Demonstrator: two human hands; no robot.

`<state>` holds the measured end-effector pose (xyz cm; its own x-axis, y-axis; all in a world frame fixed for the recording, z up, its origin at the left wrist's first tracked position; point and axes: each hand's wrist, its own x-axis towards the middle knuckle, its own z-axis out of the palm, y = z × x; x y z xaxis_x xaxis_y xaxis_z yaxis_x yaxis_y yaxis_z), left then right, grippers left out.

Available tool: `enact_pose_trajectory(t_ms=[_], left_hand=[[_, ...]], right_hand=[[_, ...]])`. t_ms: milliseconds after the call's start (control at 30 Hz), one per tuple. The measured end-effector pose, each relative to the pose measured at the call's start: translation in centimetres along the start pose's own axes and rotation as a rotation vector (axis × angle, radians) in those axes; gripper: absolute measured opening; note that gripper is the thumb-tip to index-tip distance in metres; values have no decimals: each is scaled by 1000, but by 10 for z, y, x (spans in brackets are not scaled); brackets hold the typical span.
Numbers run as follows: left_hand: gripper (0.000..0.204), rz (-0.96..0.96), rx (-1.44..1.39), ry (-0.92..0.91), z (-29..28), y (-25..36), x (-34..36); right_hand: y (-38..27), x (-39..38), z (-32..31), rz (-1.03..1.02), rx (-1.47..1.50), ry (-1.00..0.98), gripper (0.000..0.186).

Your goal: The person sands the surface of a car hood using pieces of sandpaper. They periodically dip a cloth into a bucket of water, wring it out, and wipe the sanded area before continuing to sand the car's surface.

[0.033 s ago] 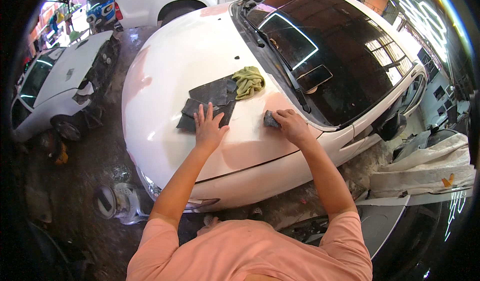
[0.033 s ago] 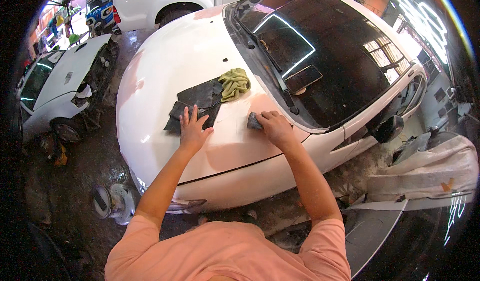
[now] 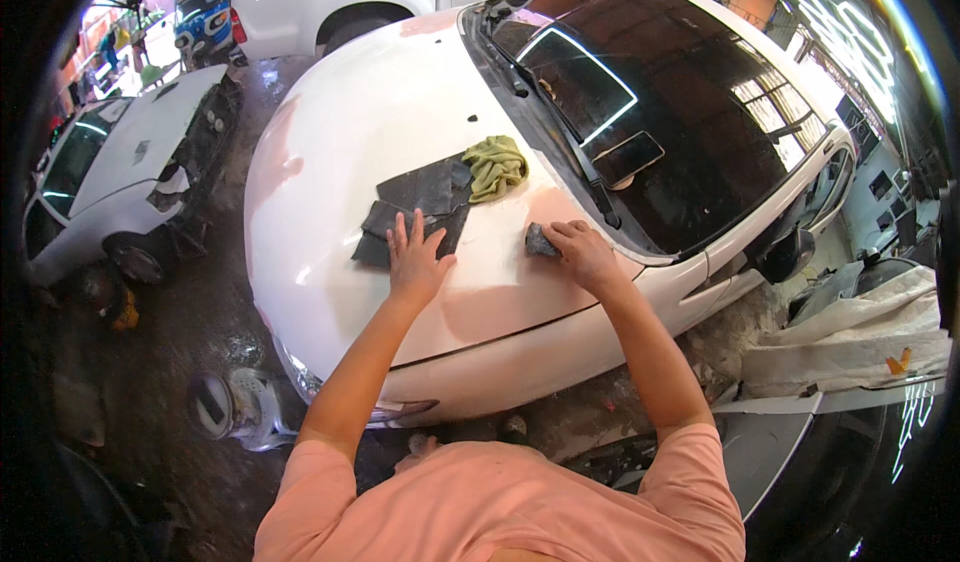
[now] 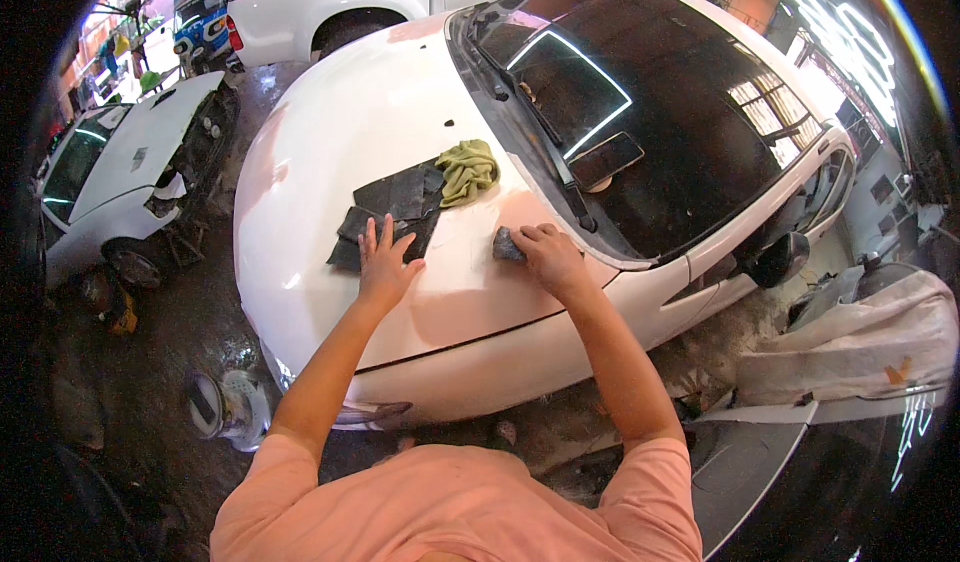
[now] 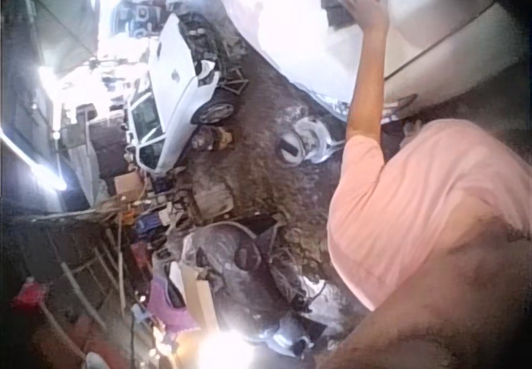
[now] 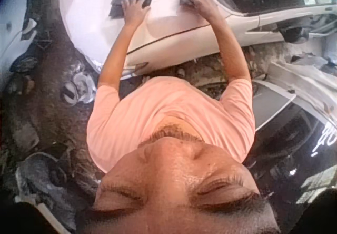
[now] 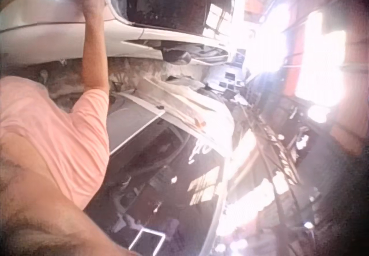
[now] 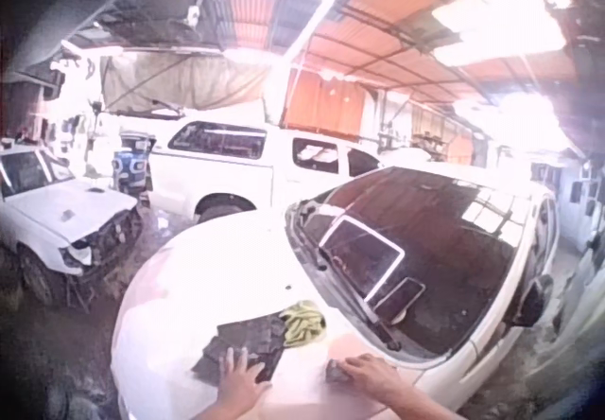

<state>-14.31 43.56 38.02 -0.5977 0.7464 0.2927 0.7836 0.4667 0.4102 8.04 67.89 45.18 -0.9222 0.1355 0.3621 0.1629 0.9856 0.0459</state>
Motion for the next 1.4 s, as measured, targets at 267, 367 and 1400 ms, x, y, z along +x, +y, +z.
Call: enact_pose_trajectory(t_ms=[267, 367, 1400], left_hand=[[92, 162, -109, 163, 19, 64, 116], [100, 41, 73, 106, 25, 84, 182], [44, -677, -1359, 943, -75, -90, -206]], right_hand=[[21, -11, 16, -24, 56, 79, 49], [18, -6, 17, -1, 110, 77, 46], [-5, 11, 6, 37, 161, -1, 51]])
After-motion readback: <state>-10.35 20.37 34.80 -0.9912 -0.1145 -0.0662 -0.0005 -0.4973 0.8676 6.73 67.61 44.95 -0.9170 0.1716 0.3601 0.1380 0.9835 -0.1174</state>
